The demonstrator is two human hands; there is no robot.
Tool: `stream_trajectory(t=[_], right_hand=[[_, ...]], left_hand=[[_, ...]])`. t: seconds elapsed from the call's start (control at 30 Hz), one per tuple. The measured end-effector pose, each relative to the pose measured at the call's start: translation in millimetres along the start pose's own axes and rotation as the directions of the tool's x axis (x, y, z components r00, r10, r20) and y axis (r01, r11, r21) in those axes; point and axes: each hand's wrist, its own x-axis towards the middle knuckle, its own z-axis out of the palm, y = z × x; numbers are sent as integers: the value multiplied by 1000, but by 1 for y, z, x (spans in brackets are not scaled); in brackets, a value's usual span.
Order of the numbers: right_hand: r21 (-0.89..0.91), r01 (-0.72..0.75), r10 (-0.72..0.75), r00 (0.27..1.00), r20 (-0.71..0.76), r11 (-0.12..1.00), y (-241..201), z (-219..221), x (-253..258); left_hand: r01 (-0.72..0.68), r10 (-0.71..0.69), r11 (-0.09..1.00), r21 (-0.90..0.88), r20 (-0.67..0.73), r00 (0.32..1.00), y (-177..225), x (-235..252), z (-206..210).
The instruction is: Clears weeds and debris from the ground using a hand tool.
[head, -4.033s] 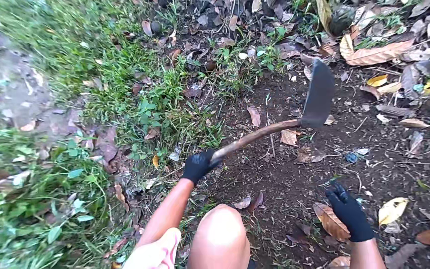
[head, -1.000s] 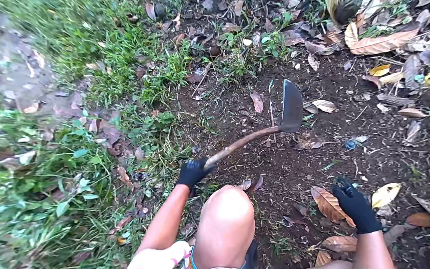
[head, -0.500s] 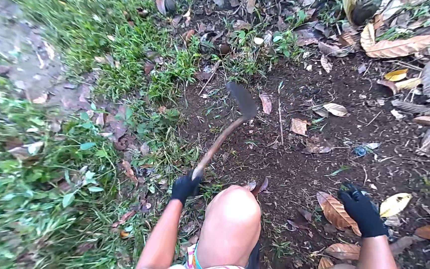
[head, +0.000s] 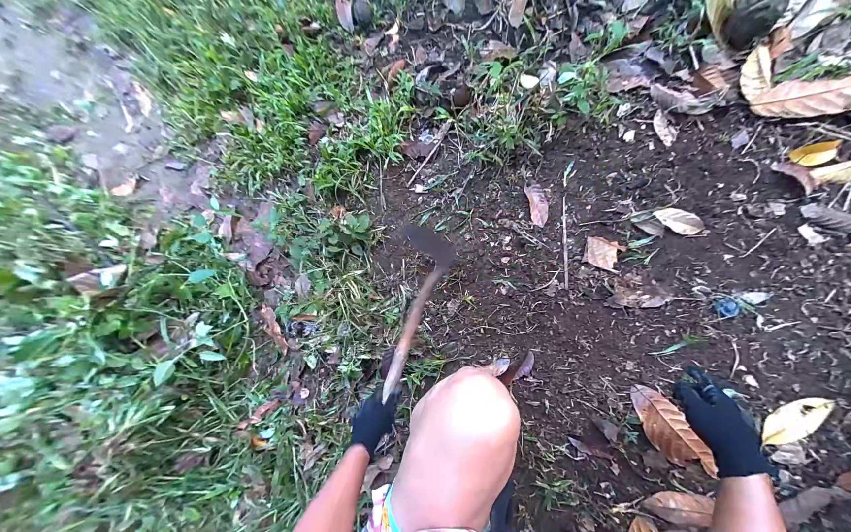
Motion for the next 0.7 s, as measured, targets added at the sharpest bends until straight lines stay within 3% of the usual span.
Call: stream_trajectory(t=[0.1,0.17,0.2,0.27,0.33,0.43,0.5,0.57,0.63,0.7], right_hand=[[4,-8,8,1000,18,1000,13,5,4],[15,-24,23,999,25,1000,21,6,2],[24,-35,35,999,21,999,23,4,-2],[60,-67,66,998,20,996,26,-4,-18],[112,-66,68,998,-16,992,32,-13,-35],[230,-29,53,994,-98,973,37,-27,-58],[298,-5,46,990,-132,954,35,-31,-70],[316,24,16,992,-125,948,35,-30,-73],[303,35,-9,996,-86,952,37,-21,-67],[271,6,0,1000,-24,963,38,-12,-60]], left_hand=[[-213,222,929,302,5,975,91,49,-64],[-242,288,907,345,-88,954,108,98,-76],[-198,246,935,295,-136,960,96,117,-68],[2,2,999,33,-132,991,42,124,-29],[194,-234,938,-286,-111,966,-19,79,18],[282,-340,878,-386,-88,936,-65,-11,50],[246,-288,899,-362,-67,955,-63,-48,52],[127,-138,958,-258,-25,990,-28,-60,40],[-59,60,998,-20,73,996,30,-44,14],[-276,252,933,231,130,959,90,-5,-7]])
